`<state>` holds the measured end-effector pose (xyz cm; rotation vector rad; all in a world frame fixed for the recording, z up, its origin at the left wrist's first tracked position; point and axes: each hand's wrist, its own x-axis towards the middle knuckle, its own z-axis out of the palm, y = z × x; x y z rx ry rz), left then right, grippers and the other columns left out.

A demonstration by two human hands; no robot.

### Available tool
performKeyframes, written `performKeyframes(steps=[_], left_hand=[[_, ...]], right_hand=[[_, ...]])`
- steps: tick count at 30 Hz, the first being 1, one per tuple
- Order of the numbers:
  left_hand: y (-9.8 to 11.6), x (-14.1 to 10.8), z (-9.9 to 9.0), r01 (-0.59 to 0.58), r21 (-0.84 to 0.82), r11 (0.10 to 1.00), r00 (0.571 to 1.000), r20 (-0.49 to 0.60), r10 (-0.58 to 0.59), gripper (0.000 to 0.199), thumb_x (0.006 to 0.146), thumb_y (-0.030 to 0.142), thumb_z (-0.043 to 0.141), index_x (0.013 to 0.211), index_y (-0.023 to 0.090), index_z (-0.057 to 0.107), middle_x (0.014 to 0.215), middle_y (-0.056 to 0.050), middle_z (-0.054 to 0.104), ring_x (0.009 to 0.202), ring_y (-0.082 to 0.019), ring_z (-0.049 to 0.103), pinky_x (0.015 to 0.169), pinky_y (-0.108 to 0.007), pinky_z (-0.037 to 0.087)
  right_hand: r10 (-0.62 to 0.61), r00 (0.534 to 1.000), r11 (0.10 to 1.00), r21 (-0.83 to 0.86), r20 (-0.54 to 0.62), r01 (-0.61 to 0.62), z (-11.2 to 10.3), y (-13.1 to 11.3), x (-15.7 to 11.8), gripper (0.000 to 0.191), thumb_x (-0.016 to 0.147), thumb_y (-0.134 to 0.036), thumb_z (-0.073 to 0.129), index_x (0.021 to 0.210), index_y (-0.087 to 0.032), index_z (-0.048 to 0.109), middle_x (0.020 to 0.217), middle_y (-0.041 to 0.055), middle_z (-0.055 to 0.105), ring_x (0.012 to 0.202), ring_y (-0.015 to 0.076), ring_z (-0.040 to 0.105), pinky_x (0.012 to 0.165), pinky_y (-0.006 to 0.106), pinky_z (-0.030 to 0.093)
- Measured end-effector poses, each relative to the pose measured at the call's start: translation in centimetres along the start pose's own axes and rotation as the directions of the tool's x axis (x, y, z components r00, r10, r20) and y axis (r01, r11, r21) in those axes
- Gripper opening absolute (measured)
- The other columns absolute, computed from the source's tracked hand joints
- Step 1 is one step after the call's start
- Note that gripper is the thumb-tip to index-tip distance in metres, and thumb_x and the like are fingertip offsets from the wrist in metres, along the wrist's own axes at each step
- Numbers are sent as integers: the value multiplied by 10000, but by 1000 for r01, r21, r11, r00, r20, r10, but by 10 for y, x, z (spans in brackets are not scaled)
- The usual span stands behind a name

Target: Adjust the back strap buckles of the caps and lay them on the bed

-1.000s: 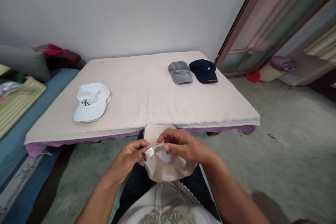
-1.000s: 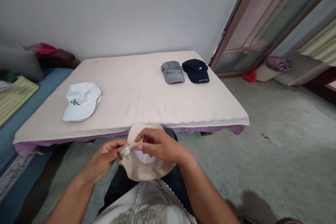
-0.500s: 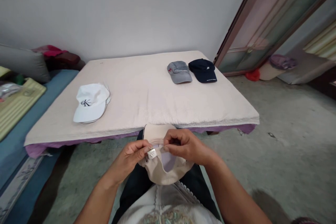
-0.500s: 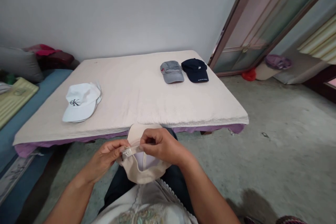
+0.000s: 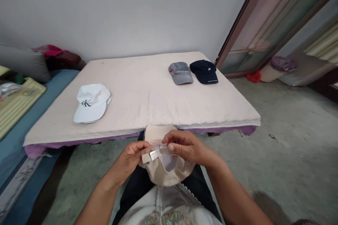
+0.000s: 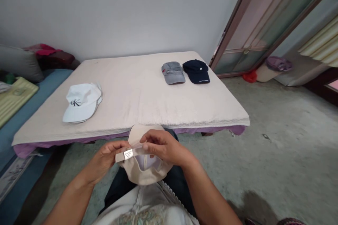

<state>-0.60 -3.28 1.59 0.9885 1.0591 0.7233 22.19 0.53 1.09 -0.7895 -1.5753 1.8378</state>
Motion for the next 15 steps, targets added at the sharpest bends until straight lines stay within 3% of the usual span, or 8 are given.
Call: performKeyframes(steps=[6, 10, 15], left_hand=[[0, 1, 0, 8, 3, 1000, 1000, -14, -8, 287, 804, 432, 633, 761, 149, 654, 621, 20, 491, 552, -90, 354, 529, -225, 265], [8, 2, 2, 21, 39, 999, 999, 33, -22, 299, 792, 437, 643, 728, 145, 645, 616, 24, 470, 546, -89, 338, 522, -226, 255], [17, 2, 2, 32, 111, 993, 992, 116, -44, 297, 787, 423, 656, 725, 133, 646, 634, 15, 488, 564, -88, 349, 538, -228, 258]], right_hand=[[83, 996, 996, -30, 31, -82, -5, 5, -15, 269, 861, -389, 600, 765, -138, 587, 597, -39, 460, 523, 66, 376, 497, 198, 302], [29, 999, 999, -38, 15, -28, 1, 0, -10, 222, 840, -339, 625, 752, -139, 580, 608, -43, 447, 537, 64, 356, 502, 195, 287], [-50, 993, 992, -111, 108, 62, 0, -12, -3, 196, 842, -317, 613, 765, -138, 598, 601, -44, 442, 546, 71, 359, 505, 199, 296]])
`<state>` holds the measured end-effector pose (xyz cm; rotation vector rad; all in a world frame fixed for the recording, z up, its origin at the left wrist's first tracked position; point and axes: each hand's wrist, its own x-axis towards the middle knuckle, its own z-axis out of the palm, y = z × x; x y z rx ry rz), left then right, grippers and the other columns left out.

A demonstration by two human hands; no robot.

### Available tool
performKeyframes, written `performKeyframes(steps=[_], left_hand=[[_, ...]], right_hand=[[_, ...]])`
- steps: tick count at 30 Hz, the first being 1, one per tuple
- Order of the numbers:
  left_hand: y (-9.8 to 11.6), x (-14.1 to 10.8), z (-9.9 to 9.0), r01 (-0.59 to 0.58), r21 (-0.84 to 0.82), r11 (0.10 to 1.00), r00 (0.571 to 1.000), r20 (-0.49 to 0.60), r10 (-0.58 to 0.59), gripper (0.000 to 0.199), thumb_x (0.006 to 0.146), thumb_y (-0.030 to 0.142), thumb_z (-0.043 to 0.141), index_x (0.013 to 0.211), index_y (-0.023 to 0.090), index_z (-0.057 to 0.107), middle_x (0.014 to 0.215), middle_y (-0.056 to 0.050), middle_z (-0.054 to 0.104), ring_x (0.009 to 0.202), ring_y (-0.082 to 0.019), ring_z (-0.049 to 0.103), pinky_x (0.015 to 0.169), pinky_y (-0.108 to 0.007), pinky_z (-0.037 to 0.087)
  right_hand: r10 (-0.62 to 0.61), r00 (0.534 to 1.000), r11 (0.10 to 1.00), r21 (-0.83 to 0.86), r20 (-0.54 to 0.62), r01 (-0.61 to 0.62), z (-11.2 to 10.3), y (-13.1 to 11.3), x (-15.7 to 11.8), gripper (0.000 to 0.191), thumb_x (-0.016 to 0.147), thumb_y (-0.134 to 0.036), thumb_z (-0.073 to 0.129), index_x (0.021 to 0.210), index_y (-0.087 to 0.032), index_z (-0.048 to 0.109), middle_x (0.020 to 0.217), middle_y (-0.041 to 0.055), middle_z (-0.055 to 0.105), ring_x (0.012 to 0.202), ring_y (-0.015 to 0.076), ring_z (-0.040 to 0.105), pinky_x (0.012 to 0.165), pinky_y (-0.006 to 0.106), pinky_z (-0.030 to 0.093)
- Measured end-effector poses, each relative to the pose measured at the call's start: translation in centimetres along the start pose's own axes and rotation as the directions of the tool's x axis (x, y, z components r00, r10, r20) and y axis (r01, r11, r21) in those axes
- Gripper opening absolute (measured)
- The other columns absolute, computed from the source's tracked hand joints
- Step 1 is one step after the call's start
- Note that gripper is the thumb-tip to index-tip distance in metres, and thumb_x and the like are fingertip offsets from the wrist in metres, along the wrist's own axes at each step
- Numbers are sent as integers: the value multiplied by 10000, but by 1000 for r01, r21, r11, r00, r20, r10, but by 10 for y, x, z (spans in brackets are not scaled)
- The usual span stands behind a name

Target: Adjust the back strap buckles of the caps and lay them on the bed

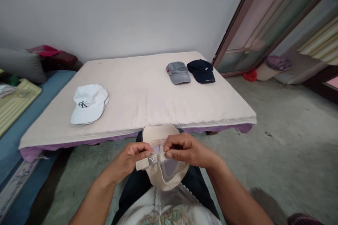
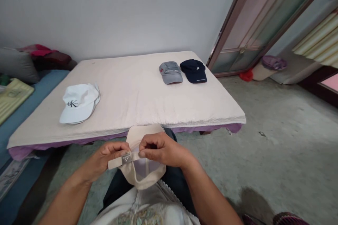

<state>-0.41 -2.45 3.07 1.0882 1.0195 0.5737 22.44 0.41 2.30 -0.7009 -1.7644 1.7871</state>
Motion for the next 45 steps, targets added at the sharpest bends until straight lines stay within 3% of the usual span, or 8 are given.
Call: performKeyframes(steps=[6, 11, 21, 32, 38, 45], left_hand=[[-2, 0, -2, 2, -45, 999, 999, 36, 0, 314, 775, 438, 667, 733, 128, 643, 631, 15, 474, 555, -83, 339, 527, -228, 250], [-4, 0, -4, 6, -124, 992, 999, -41, -12, 341, 729, 463, 707, 723, 132, 624, 611, 21, 479, 527, -71, 339, 509, -219, 243], [-7, 0, -1, 41, -161, 986, 999, -27, -46, 315, 727, 427, 719, 702, 137, 599, 556, 42, 457, 484, -55, 335, 474, -204, 237], [-7, 4, 0, 91, -209, 974, 996, 4, -93, 316, 710, 423, 730, 719, 131, 611, 558, 21, 493, 468, -70, 403, 463, -210, 316], [-4, 6, 0, 103, -204, 973, 995, 10, -103, 327, 685, 423, 751, 691, 133, 599, 550, 29, 478, 459, -61, 382, 441, -197, 289], [-2, 7, 2, 99, -184, 978, 995, 5, -100, 326, 696, 430, 737, 693, 136, 595, 561, 27, 480, 465, -64, 382, 443, -199, 284]], right_hand=[[31, 999, 999, -28, 20, -31, 6, -1, 6, 159, 845, -291, 604, 783, -145, 595, 602, -47, 454, 537, 64, 358, 491, 190, 286], [31, 999, 999, 34, -37, -30, 8, -1, 9, 164, 834, -276, 608, 746, -141, 579, 618, -40, 463, 553, 64, 379, 506, 193, 305], [73, 991, 977, -190, -114, -94, 12, -4, 4, 90, 797, -148, 579, 708, -161, 571, 606, -52, 477, 545, 56, 390, 490, 178, 288], [73, 994, 991, -108, -80, -81, 12, -4, 5, 101, 799, -166, 585, 700, -163, 562, 581, -64, 449, 521, 49, 362, 484, 177, 284], [80, 996, 997, 26, -36, -79, 16, 0, 9, 156, 808, -245, 612, 693, -153, 561, 575, -63, 437, 518, 50, 347, 477, 178, 283], [107, 994, 993, 56, -3, -106, 15, 2, 8, 268, 791, -386, 665, 713, -146, 574, 605, -47, 455, 549, 63, 362, 486, 188, 299]])
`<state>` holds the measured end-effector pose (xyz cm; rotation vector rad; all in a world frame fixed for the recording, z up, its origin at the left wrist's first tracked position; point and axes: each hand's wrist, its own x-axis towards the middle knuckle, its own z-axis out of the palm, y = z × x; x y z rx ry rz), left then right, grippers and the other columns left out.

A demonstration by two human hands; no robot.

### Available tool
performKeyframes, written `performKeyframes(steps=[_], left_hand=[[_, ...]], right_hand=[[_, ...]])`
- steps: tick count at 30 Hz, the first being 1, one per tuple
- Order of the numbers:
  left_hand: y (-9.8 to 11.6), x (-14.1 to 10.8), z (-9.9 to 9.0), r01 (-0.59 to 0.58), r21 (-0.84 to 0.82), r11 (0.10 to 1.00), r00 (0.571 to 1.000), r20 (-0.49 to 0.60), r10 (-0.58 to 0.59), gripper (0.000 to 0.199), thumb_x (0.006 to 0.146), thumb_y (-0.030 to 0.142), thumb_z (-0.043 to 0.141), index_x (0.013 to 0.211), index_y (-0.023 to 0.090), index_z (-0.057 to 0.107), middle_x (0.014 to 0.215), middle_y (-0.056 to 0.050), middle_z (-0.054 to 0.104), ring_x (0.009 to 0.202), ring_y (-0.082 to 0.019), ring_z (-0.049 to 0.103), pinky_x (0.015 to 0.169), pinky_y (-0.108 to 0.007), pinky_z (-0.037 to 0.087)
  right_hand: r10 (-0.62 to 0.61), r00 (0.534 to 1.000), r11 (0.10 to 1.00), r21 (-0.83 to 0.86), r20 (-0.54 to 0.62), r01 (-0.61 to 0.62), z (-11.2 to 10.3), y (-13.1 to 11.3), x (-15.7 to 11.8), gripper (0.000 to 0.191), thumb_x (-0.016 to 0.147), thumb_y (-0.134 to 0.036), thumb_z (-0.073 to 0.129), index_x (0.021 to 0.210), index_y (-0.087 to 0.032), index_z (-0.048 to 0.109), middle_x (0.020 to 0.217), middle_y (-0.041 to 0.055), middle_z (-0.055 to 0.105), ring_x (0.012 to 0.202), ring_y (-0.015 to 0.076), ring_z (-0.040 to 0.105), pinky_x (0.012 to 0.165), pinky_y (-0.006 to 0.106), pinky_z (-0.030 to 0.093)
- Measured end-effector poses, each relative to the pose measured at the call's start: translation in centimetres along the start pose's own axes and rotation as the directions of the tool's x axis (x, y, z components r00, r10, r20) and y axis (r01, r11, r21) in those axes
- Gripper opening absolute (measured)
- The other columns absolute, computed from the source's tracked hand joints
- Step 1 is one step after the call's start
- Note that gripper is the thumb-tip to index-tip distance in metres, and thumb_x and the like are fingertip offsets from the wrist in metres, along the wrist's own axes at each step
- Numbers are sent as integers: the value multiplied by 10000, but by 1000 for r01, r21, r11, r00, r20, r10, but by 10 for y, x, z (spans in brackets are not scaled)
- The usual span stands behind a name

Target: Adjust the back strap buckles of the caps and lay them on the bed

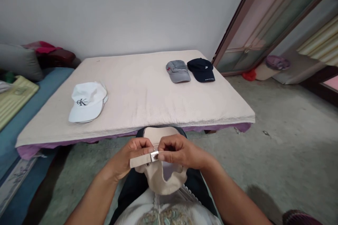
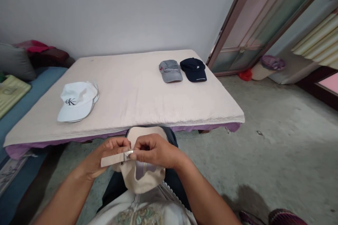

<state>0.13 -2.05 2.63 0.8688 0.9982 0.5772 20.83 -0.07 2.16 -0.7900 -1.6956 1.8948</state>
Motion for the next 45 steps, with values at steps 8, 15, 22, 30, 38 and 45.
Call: performKeyframes(steps=[8, 15, 22, 30, 38, 45], left_hand=[[4, -3, -1, 22, 96, 995, 999, 38, -26, 306, 760, 431, 683, 716, 142, 591, 565, 34, 478, 493, -77, 389, 487, -216, 284], [17, -7, -7, -18, 278, 960, 992, 121, -17, 329, 774, 443, 657, 897, 140, 633, 712, 10, 510, 608, -104, 398, 567, -239, 304], [15, -4, -2, -41, 380, 924, 997, 74, 14, 338, 722, 458, 699, 813, 149, 598, 662, 33, 440, 595, -106, 329, 534, -242, 245], [23, -1, -3, 6, 333, 943, 999, 30, -18, 297, 737, 433, 678, 836, 155, 640, 689, 22, 470, 623, -119, 365, 573, -248, 282], [23, 1, -8, -23, 338, 941, 996, 85, -6, 299, 785, 432, 645, 891, 153, 668, 735, 7, 464, 662, -128, 355, 594, -245, 286], [22, 2, -10, -15, 296, 955, 995, 99, -15, 312, 782, 429, 649, 915, 147, 664, 771, -12, 510, 695, -144, 401, 624, -247, 310]], right_hand=[[32, 999, 998, -63, 32, -30, -1, 0, 1, 312, 783, -418, 670, 682, -150, 545, 586, -57, 425, 534, 57, 341, 473, 184, 276], [19, 1000, 995, -97, -8, -20, -1, 2, 1, 247, 791, -329, 648, 661, -152, 533, 580, -57, 429, 537, 58, 348, 483, 187, 281], [24, 998, 986, -165, -65, -35, 2, -2, 6, 233, 779, -273, 649, 629, -153, 517, 572, -58, 409, 548, 60, 344, 481, 180, 273], [-32, 999, 999, 32, 8, 32, -10, 4, 8, 230, 825, -366, 631, 766, -146, 598, 628, -40, 487, 576, 71, 415, 537, 203, 338], [-60, 998, 995, 85, -8, 61, -10, 5, 10, 261, 804, -300, 673, 1019, -176, 594, 611, -66, 488, 568, 76, 438, 535, 200, 334], [-70, 997, 987, 145, 27, 65, -10, 6, 16, 269, 777, -330, 696, 970, -163, 611, 592, -68, 486, 549, 74, 431, 525, 200, 335]])
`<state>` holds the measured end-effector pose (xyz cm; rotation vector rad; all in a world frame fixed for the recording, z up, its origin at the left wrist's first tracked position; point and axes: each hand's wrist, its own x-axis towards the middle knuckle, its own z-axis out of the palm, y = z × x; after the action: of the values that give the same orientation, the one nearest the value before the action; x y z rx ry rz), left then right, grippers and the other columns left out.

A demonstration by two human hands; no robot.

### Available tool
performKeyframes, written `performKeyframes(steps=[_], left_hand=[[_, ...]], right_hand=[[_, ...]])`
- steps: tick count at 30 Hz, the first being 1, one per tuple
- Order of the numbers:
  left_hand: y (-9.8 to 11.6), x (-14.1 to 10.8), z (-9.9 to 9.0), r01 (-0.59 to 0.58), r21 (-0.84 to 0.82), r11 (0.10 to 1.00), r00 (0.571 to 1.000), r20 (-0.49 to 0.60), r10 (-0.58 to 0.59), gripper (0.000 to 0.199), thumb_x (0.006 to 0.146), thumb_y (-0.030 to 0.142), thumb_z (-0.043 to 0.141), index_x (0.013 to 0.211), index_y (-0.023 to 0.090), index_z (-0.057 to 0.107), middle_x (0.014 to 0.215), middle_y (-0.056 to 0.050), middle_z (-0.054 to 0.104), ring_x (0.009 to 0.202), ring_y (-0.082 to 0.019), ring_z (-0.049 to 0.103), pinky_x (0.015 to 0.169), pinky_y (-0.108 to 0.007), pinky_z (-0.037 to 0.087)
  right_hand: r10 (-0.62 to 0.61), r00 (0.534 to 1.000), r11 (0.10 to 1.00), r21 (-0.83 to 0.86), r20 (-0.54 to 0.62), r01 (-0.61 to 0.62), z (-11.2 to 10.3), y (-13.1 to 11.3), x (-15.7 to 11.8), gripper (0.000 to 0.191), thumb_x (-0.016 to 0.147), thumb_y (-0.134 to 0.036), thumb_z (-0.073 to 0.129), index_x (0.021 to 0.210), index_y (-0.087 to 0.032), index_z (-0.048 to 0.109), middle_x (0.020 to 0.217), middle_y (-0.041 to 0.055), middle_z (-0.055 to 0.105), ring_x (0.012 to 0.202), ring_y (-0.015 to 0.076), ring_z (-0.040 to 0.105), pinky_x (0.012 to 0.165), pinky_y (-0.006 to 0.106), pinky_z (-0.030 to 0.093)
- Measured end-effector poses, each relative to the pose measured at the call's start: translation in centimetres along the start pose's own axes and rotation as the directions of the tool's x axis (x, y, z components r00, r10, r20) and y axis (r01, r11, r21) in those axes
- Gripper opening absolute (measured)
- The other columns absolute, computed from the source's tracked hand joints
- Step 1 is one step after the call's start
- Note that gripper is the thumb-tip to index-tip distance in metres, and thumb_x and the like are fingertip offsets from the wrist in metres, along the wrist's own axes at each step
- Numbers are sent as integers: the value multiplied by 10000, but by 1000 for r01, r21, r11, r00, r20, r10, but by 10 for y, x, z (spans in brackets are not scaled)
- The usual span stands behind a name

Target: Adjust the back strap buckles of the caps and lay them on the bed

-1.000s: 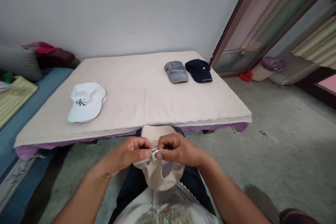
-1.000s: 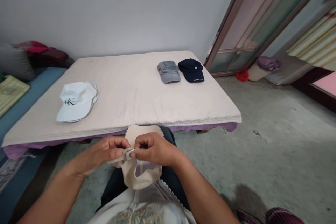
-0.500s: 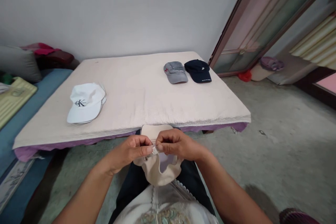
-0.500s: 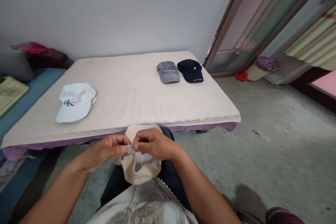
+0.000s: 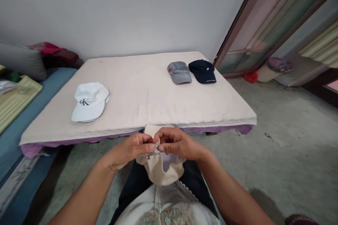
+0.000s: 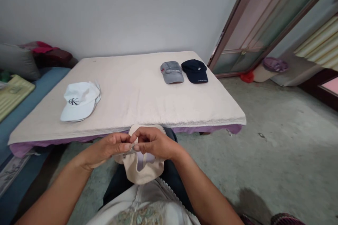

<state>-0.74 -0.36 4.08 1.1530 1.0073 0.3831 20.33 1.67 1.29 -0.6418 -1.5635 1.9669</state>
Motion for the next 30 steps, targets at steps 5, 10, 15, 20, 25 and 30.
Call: performKeyframes(steps=[5, 10, 15, 20, 25, 30], left_hand=[[-1, 1, 1, 13, -65, 998, 999, -40, -16, 307, 766, 433, 670, 875, 146, 659, 772, -14, 555, 693, -140, 436, 635, -250, 328], [0, 3, 2, 20, -170, 985, 993, -108, -39, 272, 748, 400, 693, 807, 139, 647, 680, 12, 544, 608, -106, 428, 577, -230, 317], [1, 3, -5, -36, -263, 964, 991, -135, 0, 239, 769, 364, 688, 792, 132, 636, 670, 17, 542, 572, -78, 432, 536, -199, 308], [7, -3, -14, -105, -286, 953, 986, -155, 62, 233, 790, 351, 673, 786, 122, 627, 655, 6, 555, 559, -78, 449, 525, -192, 316], [11, -8, -20, -155, -269, 951, 976, -192, 105, 242, 774, 346, 692, 742, 131, 585, 636, 24, 517, 554, -76, 420, 528, -190, 313], [8, -15, -28, -197, -278, 940, 971, -186, 149, 296, 827, 419, 612, 753, 133, 595, 642, 18, 499, 566, -88, 404, 540, -203, 321]], right_hand=[[-31, 999, 999, -18, -34, 30, 1, 1, 3, 257, 789, -339, 684, 960, -159, 619, 612, -59, 484, 557, 72, 420, 528, 199, 333], [-25, 992, 997, -81, -127, 15, -1, 0, 0, 241, 826, -362, 639, 948, -155, 612, 577, -69, 451, 497, 61, 384, 487, 191, 327], [20, 981, 995, -89, -195, -38, -8, -3, -7, 297, 826, -429, 625, 916, -148, 598, 627, -29, 524, 542, 87, 468, 500, 202, 364], [30, 980, 995, -84, -194, -47, -14, -5, -13, 329, 807, -455, 646, 867, -136, 594, 671, -22, 516, 537, 68, 403, 465, 187, 292], [26, 960, 999, -21, -279, -33, -13, -6, -8, 292, 780, -409, 694, 817, -140, 589, 652, -33, 484, 544, 63, 380, 463, 181, 271], [-30, 928, 996, 63, -372, 57, -6, -11, 6, 252, 751, -359, 734, 821, -154, 605, 654, -36, 504, 545, 63, 418, 479, 183, 310]])
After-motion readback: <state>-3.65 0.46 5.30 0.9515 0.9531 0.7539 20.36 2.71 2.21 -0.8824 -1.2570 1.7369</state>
